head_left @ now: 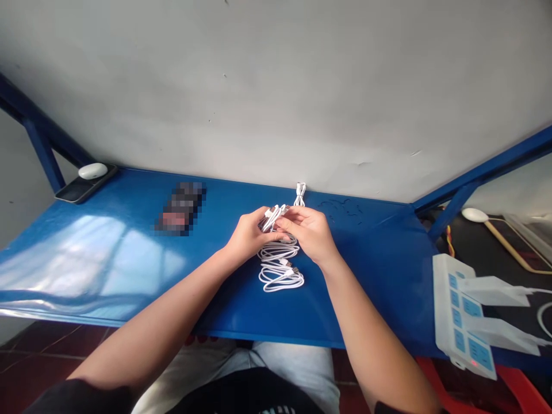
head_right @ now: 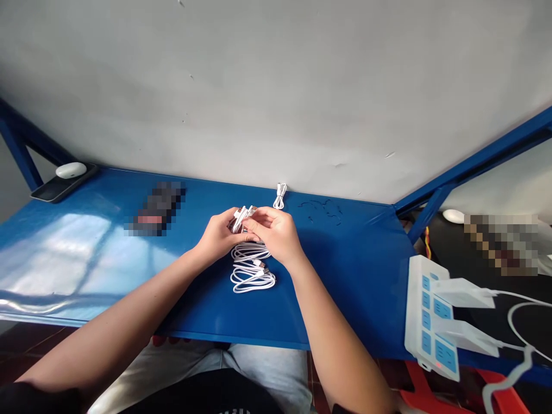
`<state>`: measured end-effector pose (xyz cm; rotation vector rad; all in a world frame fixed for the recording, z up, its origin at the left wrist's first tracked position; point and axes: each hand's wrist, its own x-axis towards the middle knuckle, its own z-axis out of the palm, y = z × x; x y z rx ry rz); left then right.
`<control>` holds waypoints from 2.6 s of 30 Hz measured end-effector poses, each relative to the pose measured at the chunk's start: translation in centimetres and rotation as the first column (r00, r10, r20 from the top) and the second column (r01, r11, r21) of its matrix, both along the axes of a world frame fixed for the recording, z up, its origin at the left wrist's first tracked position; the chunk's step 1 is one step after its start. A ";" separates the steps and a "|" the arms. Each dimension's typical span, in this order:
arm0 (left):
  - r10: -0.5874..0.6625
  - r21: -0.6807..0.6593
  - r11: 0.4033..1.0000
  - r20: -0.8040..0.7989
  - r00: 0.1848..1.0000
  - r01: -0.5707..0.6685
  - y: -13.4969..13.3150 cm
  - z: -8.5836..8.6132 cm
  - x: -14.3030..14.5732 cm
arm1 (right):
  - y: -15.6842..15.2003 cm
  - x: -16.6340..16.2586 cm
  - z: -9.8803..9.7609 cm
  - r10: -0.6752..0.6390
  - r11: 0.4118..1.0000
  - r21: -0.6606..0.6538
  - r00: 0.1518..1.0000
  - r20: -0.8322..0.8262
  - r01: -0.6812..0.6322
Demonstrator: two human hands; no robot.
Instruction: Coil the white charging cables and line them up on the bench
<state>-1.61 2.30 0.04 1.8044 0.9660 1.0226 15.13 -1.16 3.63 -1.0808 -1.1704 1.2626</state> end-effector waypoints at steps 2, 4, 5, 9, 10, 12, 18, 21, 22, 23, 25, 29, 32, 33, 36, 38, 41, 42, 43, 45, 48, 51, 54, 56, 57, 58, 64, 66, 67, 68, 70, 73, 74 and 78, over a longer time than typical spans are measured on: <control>0.020 0.023 1.000 -0.001 1.000 -0.020 0.0 -0.2 0.0 | -0.2 -0.3 0.1 -0.011 1.000 0.003 1.000 0.025 0.011; 0.014 0.006 1.000 -0.005 1.000 -0.014 0.0 -0.2 -0.1 | -0.4 -0.5 0.3 -0.014 1.000 0.002 0.999 0.049 0.014; 0.009 -0.009 1.000 -0.008 1.000 -0.009 0.0 -0.2 0.0 | -0.4 -0.5 0.3 -0.008 1.000 0.007 0.998 0.059 0.007; 0.026 -0.017 1.000 -0.010 1.000 -0.026 -0.1 0.0 0.1 | -0.6 -0.6 0.3 0.033 0.997 0.068 0.994 0.101 -0.040; 0.028 -0.007 1.000 0.003 1.000 -0.028 -0.1 0.0 0.1 | -0.6 -0.7 0.2 0.045 0.995 0.083 0.991 0.124 -0.055; 0.024 0.002 1.000 0.032 0.999 -0.024 0.0 -0.1 0.1 | -0.7 -0.8 0.1 0.069 0.991 0.103 0.984 0.163 -0.087; 0.037 -0.039 0.999 0.001 0.999 -0.037 0.1 -0.2 0.2 | -0.7 -1.4 -0.4 -0.030 0.986 0.164 0.978 0.206 -0.004; 0.035 -0.105 0.994 0.148 0.988 -0.020 -0.1 0.0 0.5 | -0.7 -1.4 -0.5 -0.055 0.987 0.156 0.980 0.192 0.025; 0.033 -0.144 0.990 0.200 0.979 -0.004 -0.2 0.1 0.6 | -0.7 -1.4 -0.5 -0.060 0.988 0.152 0.981 0.185 0.032; 0.028 -0.183 0.983 0.238 0.971 0.017 -0.4 0.1 0.6 | -0.7 -1.4 -0.6 -0.066 0.988 0.152 0.981 0.180 0.039; 0.014 -0.231 0.972 0.268 0.963 0.050 -0.6 0.3 0.8 | -0.6 -1.5 -0.6 -0.077 0.985 0.164 0.980 0.185 0.047; 0.000 -0.183 0.982 0.220 0.975 0.041 -0.6 0.5 0.9 | -0.5 -1.7 -0.8 -0.089 0.985 0.163 0.973 0.212 0.055; -0.006 -0.129 0.991 0.218 0.976 0.035 -0.4 0.3 0.9 | -0.4 -1.9 -1.0 -0.120 0.986 0.138 0.975 0.187 0.095; -0.012 -0.133 0.990 0.237 0.972 0.045 -0.3 0.2 0.9 | -0.4 -1.9 -0.9 -0.138 0.985 0.133 0.974 0.182 0.114; -0.044 -0.225 0.967 0.315 0.948 0.120 -0.4 -0.1 0.9 | -0.6 -1.9 -0.8 -0.151 0.985 0.108 0.976 0.153 0.136; -0.071 -0.287 0.942 0.338 0.939 0.174 -0.6 0.0 0.9 | -0.8 -1.9 -0.6 -0.098 0.994 0.056 0.990 0.099 0.093; -0.103 -0.271 0.943 0.321 0.942 0.195 -0.6 0.5 0.8 | -0.8 -1.6 -0.5 -0.040 0.999 -0.002 0.998 0.048 0.040; -0.111 -0.243 0.951 0.314 0.943 0.193 -0.6 0.6 0.7 | -0.8 -1.5 -0.4 -0.042 0.999 -0.004 0.998 0.050 0.043; -0.121 -0.218 0.956 0.309 0.943 0.194 -0.5 0.8 0.6 | -0.7 -1.3 -0.4 -0.045 0.999 -0.003 0.997 0.055 0.045; -0.145 -0.218 0.952 0.302 0.942 0.216 -0.4 0.9 0.5 | -0.6 -1.0 -0.3 -0.031 0.999 -0.011 0.998 0.061 0.032; -0.170 -0.310 0.913 0.306 0.937 0.267 -0.3 0.9 0.4 | -0.6 -0.9 -0.2 0.015 0.999 -0.049 0.999 0.041 -0.013; -0.171 -0.340 0.900 0.297 0.939 0.272 -0.3 0.7 0.3 | -0.8 -1.1 0.0 0.023 0.999 -0.048 0.999 0.027 -0.022; -0.179 -0.343 0.899 0.281 0.943 0.273 -0.3 0.6 0.2 | -0.9 -1.5 0.2 0.026 0.999 -0.032 1.000 0.014 -0.026; -0.186 -0.357 0.891 0.277 0.943 0.280 -0.4 0.7 0.2 | -1.0 -1.5 0.3 0.025 0.999 -0.023 1.000 0.000 -0.025; -0.187 -0.367 0.886 0.276 0.943 0.284 -0.4 0.7 0.2 | -0.9 -1.4 0.4 0.022 1.000 -0.023 1.000 -0.002 -0.022; -0.186 -0.379 0.880 0.279 0.942 0.286 -0.4 0.8 0.3 | -0.9 -1.2 0.5 0.015 1.000 -0.025 1.000 -0.001 -0.015; -0.160 -0.420 0.861 0.313 0.936 0.287 -0.3 1.1 0.5 | -0.4 0.0 0.6 -0.031 0.999 -0.010 0.999 0.023 0.031; -0.155 -0.401 0.877 0.284 0.946 0.264 -0.2 0.9 0.5 | -0.4 0.1 0.6 -0.047 0.999 0.000 0.999 0.028 0.047; -0.152 -0.387 0.888 0.267 0.952 0.250 -0.1 0.8 0.4 | -0.4 0.0 0.6 -0.056 0.998 0.000 0.998 0.027 0.056; -0.149 -0.373 0.897 0.253 0.956 0.239 -0.1 0.6 0.4 | -0.4 0.0 0.6 -0.064 0.998 -0.005 0.998 0.027 0.064; -0.150 -0.358 0.904 0.244 0.958 0.233 0.1 0.3 0.4 | -0.4 -0.2 0.6 -0.083 0.996 -0.030 0.996 0.028 0.084; -0.171 -0.369 0.889 0.278 0.945 0.269 0.0 0.0 0.4 | -0.4 -0.4 0.6 -0.109 0.991 -0.075 0.994 0.031 0.111; -0.184 -0.381 0.876 0.299 0.936 0.294 0.0 0.0 0.5 | -0.4 -0.4 0.6 -0.114 0.990 -0.082 0.993 0.036 0.116; -0.205 -0.456 0.818 0.339 0.918 0.351 -0.4 0.5 0.6 | -0.2 -0.2 0.5 -0.119 0.992 -0.036 0.985 0.122 0.124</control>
